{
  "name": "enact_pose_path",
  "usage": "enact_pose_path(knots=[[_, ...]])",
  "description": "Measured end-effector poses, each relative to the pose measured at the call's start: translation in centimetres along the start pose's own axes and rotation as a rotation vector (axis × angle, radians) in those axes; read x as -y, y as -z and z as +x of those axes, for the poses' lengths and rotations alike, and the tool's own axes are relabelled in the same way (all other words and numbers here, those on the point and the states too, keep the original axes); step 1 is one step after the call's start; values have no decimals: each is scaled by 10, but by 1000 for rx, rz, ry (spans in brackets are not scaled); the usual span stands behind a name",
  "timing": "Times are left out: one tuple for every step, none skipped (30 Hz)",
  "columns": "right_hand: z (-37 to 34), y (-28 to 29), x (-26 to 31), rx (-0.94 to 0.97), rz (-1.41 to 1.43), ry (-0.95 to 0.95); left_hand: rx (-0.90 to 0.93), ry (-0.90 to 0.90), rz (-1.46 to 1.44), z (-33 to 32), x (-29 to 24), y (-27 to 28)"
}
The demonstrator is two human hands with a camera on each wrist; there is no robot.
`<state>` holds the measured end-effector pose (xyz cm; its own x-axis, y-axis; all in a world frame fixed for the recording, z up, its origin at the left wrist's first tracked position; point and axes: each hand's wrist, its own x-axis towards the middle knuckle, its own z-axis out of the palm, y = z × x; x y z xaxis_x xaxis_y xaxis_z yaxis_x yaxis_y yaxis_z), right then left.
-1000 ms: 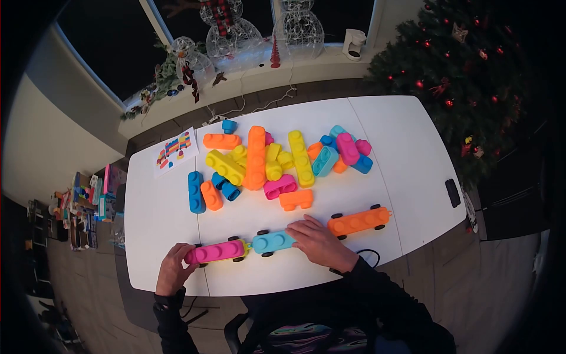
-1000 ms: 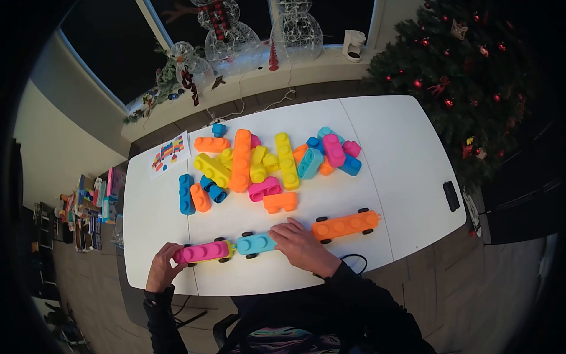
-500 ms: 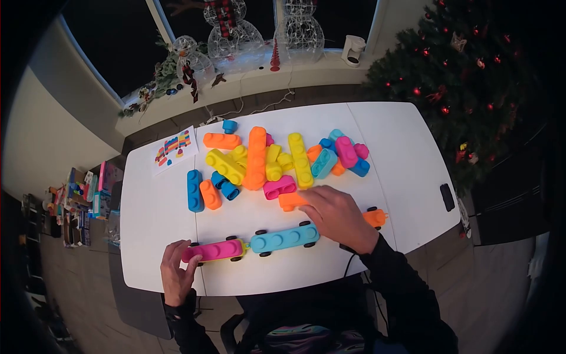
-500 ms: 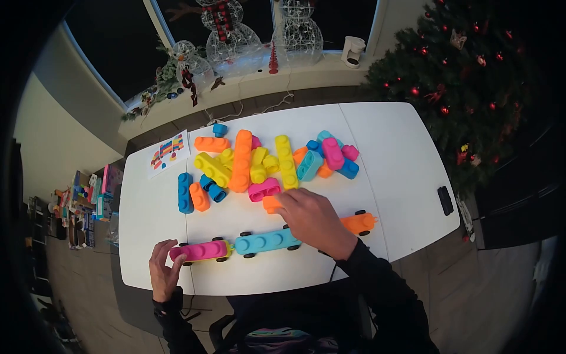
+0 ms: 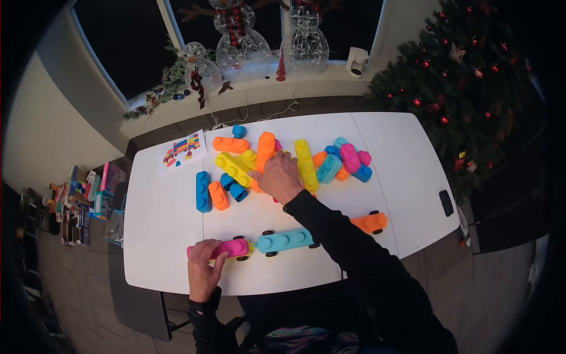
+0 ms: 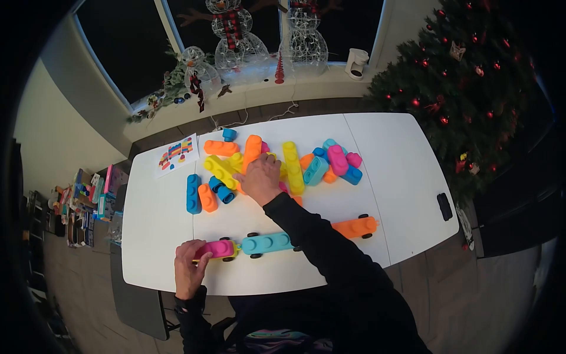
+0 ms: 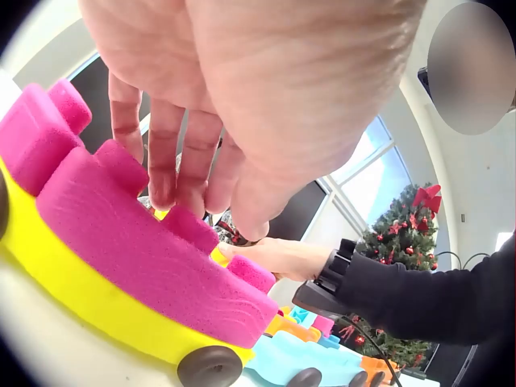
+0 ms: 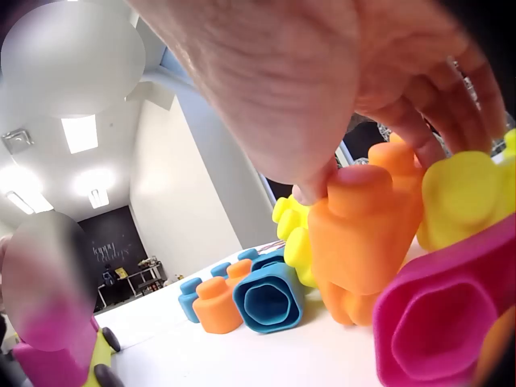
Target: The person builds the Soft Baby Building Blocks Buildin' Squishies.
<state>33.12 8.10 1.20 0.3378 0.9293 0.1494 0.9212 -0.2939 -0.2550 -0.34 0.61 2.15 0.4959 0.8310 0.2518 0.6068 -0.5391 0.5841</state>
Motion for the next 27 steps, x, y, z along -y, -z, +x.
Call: enact_pose_path(knots=[[3,-1,2,-7,7,-56,15,-23,-3,-1,1,-1],[5,-1,3,-13,13,-111,29,-45,-6,-1,3,-2],[7,-2,4,-16,10,-106,22,-44,-7,-2,4,-3],[8,-1,5,-34,33,-144,25,-40,-4,-3,6,-4],[8,0,5,-52,57,-183,28,-36,1,-3,8,-5],[9,2,3,-57,56,-181,24,-39,0,-3,8,-4],[8,8,-1,-73,116,-194,32,-53,26,-2,7,-2],[7,15,-5,-89,176,-206,39,-66,50,0,5,-1],[2,22,-11,-93,174,-203,35,-68,49,0,5,1],[-4,29,-20,-116,251,-150,1,-106,56,1,4,2],[-12,37,-29,-136,325,-94,-35,-141,62,2,4,3],[-27,50,-36,-131,321,-86,-40,-133,59,2,5,3],[-46,66,-43,-102,444,13,-57,-92,34,1,5,2],[-64,78,-50,-68,566,113,-75,-48,7,0,5,1],[-81,84,-58,-57,560,118,-78,-37,1,0,1,2],[-98,89,-67,-8,549,212,-59,-35,-36,3,-7,4],[-114,90,-74,41,537,304,-38,-33,-74,7,-14,4],[-128,88,-83,53,532,304,-37,-23,-81,9,-20,1],[-143,85,-90,83,509,332,-12,-71,-129,13,-26,-2],[-153,84,-94,110,487,361,13,-121,-175,17,-32,-5],[-161,87,-95,200,493,314,16,-116,-179,22,-38,-8],[-169,83,-97,206,494,310,59,-179,-156,27,-45,-10],[-177,77,-99,193,481,336,103,-244,-130,30,-50,-12],[-183,72,-101,177,469,361,110,-243,-129,32,-53,-15],[-185,70,-101,174,473,354,157,-268,-105,35,-55,-20],[-187,68,-100,184,470,374,204,-294,-82,38,-56,-24],[-188,66,-99,193,467,393,212,-301,-80,39,-55,-28]])
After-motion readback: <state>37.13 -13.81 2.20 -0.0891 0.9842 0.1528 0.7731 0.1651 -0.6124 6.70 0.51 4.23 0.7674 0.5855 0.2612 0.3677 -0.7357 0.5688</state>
